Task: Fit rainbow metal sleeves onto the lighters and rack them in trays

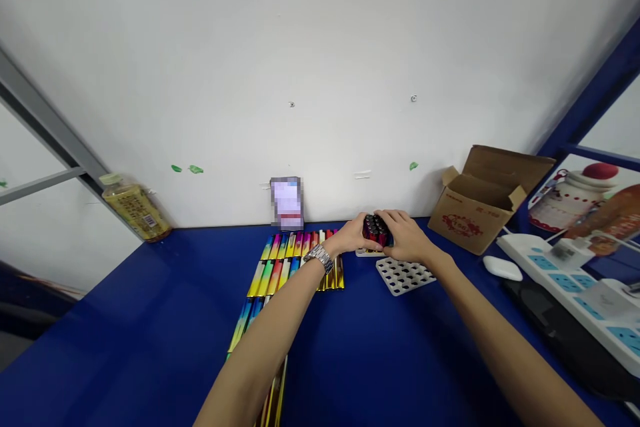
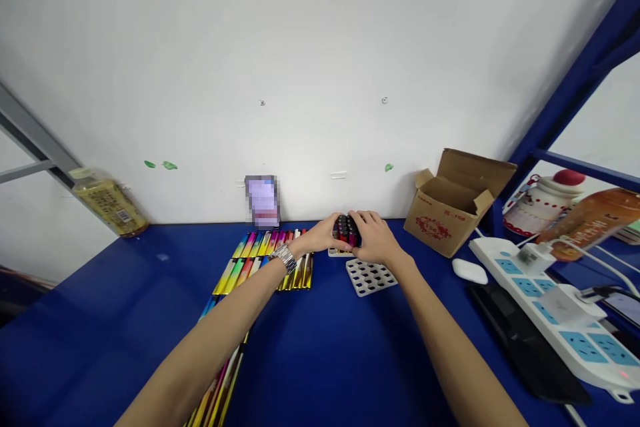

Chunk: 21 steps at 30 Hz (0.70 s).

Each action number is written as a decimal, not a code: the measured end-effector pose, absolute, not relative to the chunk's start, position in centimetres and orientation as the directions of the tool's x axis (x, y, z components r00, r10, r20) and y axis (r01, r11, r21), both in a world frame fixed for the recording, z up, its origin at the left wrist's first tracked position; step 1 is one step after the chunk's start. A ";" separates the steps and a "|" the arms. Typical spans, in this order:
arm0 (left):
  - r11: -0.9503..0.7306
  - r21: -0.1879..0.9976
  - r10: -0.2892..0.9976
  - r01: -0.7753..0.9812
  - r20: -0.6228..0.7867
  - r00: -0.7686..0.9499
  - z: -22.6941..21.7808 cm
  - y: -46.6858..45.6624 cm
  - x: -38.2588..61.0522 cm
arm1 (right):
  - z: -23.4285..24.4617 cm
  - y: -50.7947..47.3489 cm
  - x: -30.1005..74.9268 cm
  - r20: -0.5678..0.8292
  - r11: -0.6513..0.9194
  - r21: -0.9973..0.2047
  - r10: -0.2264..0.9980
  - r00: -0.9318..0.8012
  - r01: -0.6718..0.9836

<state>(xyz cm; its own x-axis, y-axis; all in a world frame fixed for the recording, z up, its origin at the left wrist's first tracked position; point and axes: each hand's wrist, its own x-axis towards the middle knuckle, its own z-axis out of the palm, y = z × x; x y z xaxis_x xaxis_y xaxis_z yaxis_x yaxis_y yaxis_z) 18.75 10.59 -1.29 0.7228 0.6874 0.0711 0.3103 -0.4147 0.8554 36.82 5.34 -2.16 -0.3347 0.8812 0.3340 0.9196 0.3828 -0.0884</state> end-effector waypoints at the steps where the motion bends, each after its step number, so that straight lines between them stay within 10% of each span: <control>1: -0.411 0.863 0.677 0.294 0.073 0.732 -1.5 10.6 18.7 | -2.1 5.3 36.8 0.328 0.376 -0.088 0.885 -0.330 0.922; 21: -0.433 0.876 0.666 0.212 0.152 0.730 -1.1 10.8 18.5 | -0.8 4.6 35.9 0.271 0.312 -0.063 0.920 -0.285 0.948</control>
